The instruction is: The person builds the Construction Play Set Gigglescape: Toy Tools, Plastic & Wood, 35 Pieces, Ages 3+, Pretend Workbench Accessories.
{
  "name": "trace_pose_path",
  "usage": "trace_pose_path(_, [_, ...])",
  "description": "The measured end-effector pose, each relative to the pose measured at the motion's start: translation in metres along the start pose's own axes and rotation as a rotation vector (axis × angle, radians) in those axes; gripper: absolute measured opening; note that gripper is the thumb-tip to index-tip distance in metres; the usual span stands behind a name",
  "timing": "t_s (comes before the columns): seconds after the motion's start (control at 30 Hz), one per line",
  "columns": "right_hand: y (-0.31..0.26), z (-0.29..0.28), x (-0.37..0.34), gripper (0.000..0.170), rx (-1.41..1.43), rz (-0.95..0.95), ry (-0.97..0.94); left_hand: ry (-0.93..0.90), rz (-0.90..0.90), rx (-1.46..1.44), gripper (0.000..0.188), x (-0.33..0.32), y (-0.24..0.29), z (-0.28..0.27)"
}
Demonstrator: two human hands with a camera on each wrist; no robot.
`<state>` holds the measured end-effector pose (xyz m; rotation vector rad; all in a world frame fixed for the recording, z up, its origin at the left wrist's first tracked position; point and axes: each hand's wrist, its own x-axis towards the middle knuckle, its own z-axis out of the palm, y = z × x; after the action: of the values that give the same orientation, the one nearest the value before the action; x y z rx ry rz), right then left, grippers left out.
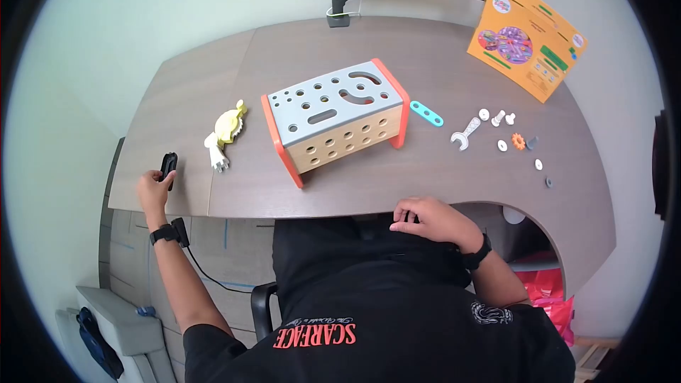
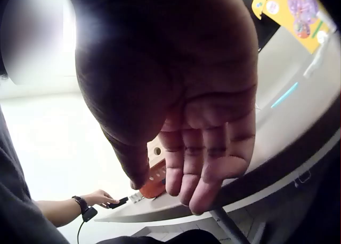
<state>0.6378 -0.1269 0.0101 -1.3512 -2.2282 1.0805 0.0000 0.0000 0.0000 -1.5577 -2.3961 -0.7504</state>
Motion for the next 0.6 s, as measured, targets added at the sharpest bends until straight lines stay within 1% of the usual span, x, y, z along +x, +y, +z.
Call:
trace_pose_path(0.13, [0.002, -0.015, -0.001, 0.028, 0.001, 0.025, 0.034, -0.025, 0.043, 0.02, 0.056, 0.008, -0.011, 0.02])
trace_pose_path(0.2, [0.006, -0.023, -0.004, 0.028, 0.003, 0.057, 0.093, -0.058, 0.006, -0.003, 0.058, 0.01, -0.012, 0.027])
trace_pose_path(0.33, [0.02, -0.044, -0.011, 0.027, 0.004, 0.12, 0.228, -0.09, -0.053, 0.054, 0.058, 0.001, 0.014, 0.011])
trace_pose_path(0.43, [0.031, -0.062, -0.019, 0.026, -0.081, 0.15, 0.325, 0.166, -0.195, 0.157, 0.056, -0.009, 0.059, -0.009])
trace_pose_path(0.53, [0.051, -0.081, -0.026, 0.029, -0.187, 0.225, 0.459, 0.256, -0.159, -0.019, 0.048, -0.025, 0.126, -0.042])
trace_pose_path(0.6, [0.066, -0.096, -0.031, 0.03, -0.26, 0.301, 0.57, 0.154, 0.118, -0.309, 0.042, -0.028, 0.15, -0.042])
